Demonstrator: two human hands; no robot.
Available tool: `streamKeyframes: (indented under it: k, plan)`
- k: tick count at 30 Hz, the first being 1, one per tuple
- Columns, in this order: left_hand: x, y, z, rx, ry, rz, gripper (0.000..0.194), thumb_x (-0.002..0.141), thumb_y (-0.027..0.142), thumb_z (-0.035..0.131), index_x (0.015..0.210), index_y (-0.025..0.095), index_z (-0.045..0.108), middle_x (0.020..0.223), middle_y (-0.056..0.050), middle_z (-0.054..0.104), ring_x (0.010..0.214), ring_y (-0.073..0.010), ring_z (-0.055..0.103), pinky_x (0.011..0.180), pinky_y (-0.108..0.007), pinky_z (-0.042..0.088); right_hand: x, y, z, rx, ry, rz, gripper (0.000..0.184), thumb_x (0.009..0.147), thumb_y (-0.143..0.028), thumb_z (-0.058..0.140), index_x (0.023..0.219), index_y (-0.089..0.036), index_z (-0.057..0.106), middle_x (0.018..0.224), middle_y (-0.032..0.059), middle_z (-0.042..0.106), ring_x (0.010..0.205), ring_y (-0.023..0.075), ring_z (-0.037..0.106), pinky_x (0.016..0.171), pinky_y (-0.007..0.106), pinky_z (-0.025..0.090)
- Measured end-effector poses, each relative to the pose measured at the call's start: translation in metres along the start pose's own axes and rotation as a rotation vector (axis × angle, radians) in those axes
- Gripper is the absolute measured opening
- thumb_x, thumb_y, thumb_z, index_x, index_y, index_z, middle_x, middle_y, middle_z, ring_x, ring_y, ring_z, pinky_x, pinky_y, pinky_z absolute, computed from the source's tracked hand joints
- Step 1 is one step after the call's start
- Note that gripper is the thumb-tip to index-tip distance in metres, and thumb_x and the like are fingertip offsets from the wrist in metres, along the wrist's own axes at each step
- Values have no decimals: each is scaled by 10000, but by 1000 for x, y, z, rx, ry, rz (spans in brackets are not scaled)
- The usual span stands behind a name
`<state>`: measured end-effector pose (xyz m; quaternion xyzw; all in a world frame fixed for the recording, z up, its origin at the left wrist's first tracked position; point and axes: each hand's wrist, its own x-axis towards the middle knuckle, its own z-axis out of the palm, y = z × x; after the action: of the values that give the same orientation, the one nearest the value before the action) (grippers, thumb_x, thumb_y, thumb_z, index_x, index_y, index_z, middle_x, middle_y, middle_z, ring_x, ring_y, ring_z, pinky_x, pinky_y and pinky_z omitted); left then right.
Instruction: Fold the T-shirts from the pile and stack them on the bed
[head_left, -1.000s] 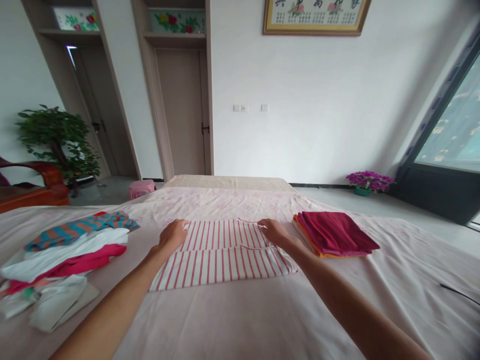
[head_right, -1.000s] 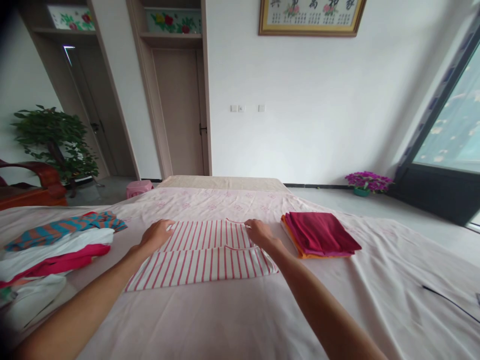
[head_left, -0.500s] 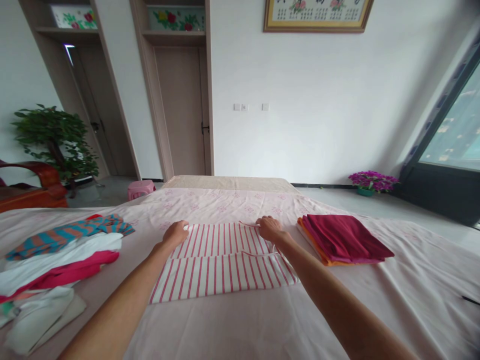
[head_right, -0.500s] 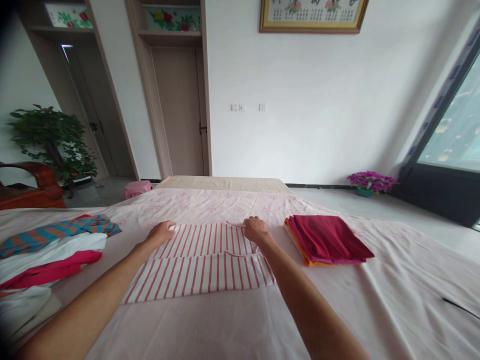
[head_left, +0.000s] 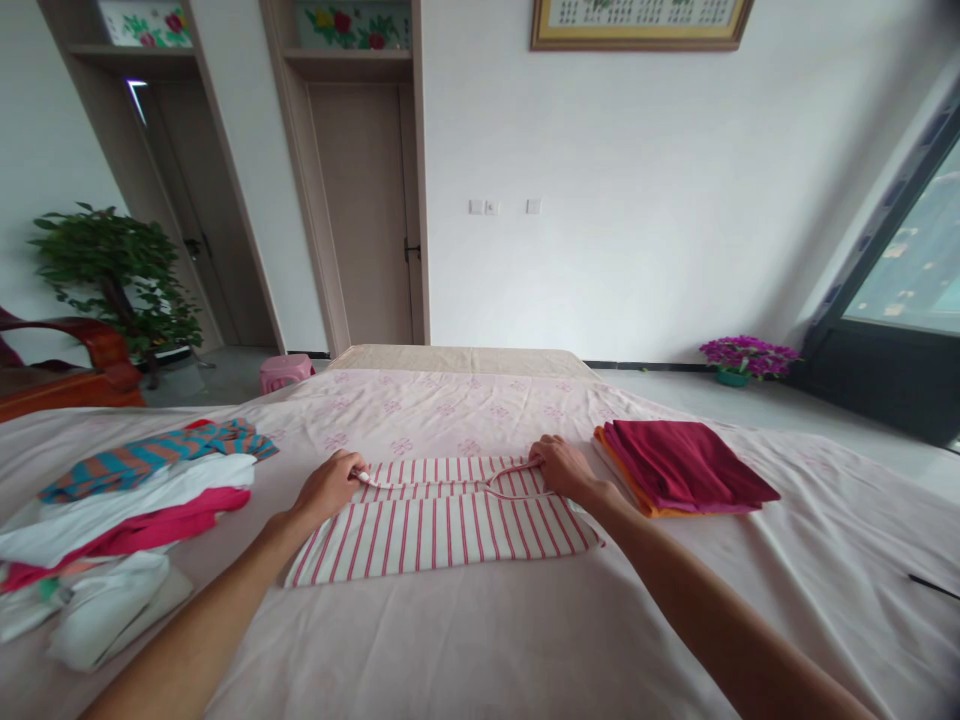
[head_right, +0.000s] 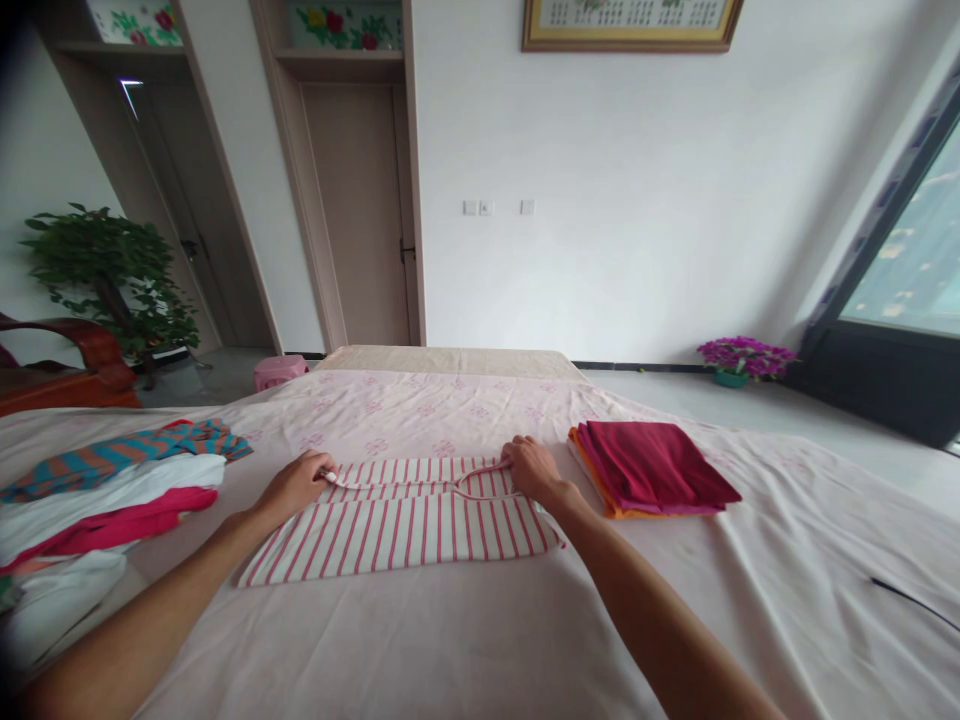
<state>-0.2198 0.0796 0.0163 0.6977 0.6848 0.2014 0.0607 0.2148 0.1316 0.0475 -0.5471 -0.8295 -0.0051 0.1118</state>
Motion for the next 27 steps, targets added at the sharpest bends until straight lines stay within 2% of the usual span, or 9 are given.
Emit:
streamKeyframes:
  k: [3, 6, 10, 12, 14, 18, 20, 24, 27]
  plan:
    - [-16, 6, -8, 97, 31, -24, 262, 826, 106, 435, 947, 237, 627, 1105, -21, 596, 882, -134, 617, 758, -231, 427, -12, -3, -8, -14, 34, 37, 372, 805, -20, 443, 1018, -196, 694, 1084, 77, 658, 1006, 182, 566, 679, 232, 382]
    - [-38, 17, -15, 191, 106, -39, 215, 886, 201, 435, 995, 250, 614, 1113, -35, 594, 925, -161, 615, 770, -256, 428, -28, -9, -17, -17, 103, 78, 346, 814, -57, 453, 1032, -207, 676, 1098, 68, 655, 1003, 175, 573, 688, 237, 384]
    - [-65, 28, -20, 275, 25, -78, 162, 880, 351, 510, 941, 258, 628, 1011, -43, 626, 954, -202, 611, 807, -289, 431, -51, -20, -23, -16, 30, 130, 230, 903, -319, 482, 957, -217, 681, 1009, 72, 660, 959, 195, 595, 695, 259, 393]
    - [-74, 29, -20, 319, 8, -95, 198, 866, 398, 529, 952, 249, 628, 995, -57, 635, 941, -220, 612, 805, -310, 432, -59, -23, -21, -35, -17, 151, 271, 878, -441, 528, 938, -224, 679, 1003, 77, 660, 964, 218, 598, 712, 278, 399]
    - [-78, 28, -19, 349, 15, -118, 235, 862, 421, 526, 969, 236, 623, 998, -70, 642, 938, -232, 611, 806, -325, 432, -64, -24, -19, -46, -49, 180, 291, 841, -485, 570, 915, -223, 670, 998, 78, 663, 948, 228, 607, 720, 292, 397]
    - [-79, 24, -20, 323, 1, -192, 258, 850, 430, 514, 941, 210, 614, 1020, -95, 654, 936, -255, 619, 797, -340, 436, -68, -22, -20, -42, -88, 237, 234, 840, -431, 553, 835, -219, 652, 901, 60, 674, 837, 208, 621, 650, 279, 359]
    - [-80, 24, -20, 271, 35, -173, 212, 854, 400, 509, 902, 214, 599, 1020, -86, 664, 953, -244, 621, 811, -323, 437, -70, -21, -22, -30, -48, 232, 203, 845, -395, 538, 827, -225, 646, 875, 47, 672, 815, 195, 612, 639, 272, 345]
    - [-83, 30, -17, 95, 121, -122, 155, 909, 376, 435, 901, 246, 517, 995, -29, 689, 964, -190, 649, 769, -251, 435, -75, -21, -23, 7, 123, 168, 186, 856, -384, 536, 862, -233, 645, 927, 44, 673, 927, 200, 594, 684, 258, 348]
    - [-86, 35, -15, 39, 115, -170, 142, 927, 395, 419, 957, 270, 479, 967, -2, 709, 933, -195, 680, 703, -241, 420, -77, -22, -17, 116, 92, 184, 202, 888, -386, 499, 909, -240, 637, 886, 24, 685, 830, 175, 609, 645, 245, 333]
